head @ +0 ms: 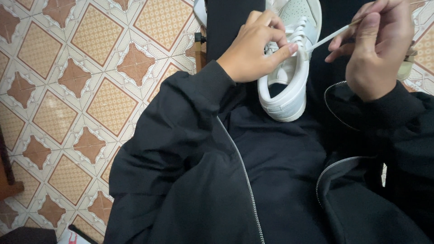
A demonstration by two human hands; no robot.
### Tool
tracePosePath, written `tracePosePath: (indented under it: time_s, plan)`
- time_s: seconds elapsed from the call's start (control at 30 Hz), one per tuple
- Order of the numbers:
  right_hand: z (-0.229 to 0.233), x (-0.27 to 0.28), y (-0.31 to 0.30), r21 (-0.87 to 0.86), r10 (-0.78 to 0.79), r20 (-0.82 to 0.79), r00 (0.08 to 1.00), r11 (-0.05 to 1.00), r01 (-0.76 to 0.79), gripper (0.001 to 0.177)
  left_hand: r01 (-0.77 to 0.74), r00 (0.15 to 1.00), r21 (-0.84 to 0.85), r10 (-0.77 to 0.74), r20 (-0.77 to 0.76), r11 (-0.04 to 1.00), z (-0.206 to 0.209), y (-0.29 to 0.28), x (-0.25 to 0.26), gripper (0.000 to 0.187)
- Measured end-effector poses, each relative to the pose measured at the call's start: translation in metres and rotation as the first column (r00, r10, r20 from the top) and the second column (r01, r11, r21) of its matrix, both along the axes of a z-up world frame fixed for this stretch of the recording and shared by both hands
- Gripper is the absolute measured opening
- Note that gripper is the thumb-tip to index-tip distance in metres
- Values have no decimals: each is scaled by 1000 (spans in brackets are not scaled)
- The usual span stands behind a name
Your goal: Lacing a white sneaker by threading laces through eyelets and tying them.
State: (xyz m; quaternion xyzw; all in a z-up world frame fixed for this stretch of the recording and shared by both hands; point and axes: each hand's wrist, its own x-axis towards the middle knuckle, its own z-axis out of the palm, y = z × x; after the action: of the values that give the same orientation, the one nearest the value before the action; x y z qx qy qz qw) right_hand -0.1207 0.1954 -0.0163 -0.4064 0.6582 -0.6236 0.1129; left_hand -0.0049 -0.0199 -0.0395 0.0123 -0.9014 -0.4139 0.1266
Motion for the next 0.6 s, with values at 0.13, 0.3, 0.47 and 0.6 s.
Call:
tracePosePath:
  time_s: [0.13, 0.3, 0.47, 0.6]
  plan:
    - [8, -3, 3, 34, -18, -35, 999, 999, 19, 24, 53, 997, 34, -55, 55, 998, 2, -3, -5, 38]
    - [-15, -28, 21, 57, -7, 5, 1000, 998, 7, 27, 147, 983, 141, -160, 89, 979, -9, -8, -9, 37]
    - [-34, -53, 40, 84, -41, -4, 999, 996, 41, 45, 191, 966, 201, -220, 136, 961, -21, -17, -15, 40]
    - [-37, -60, 46, 178, -113, 75, 991, 979, 98, 52, 291, 951, 208, -306, 43, 934, -21, -22, -17, 37]
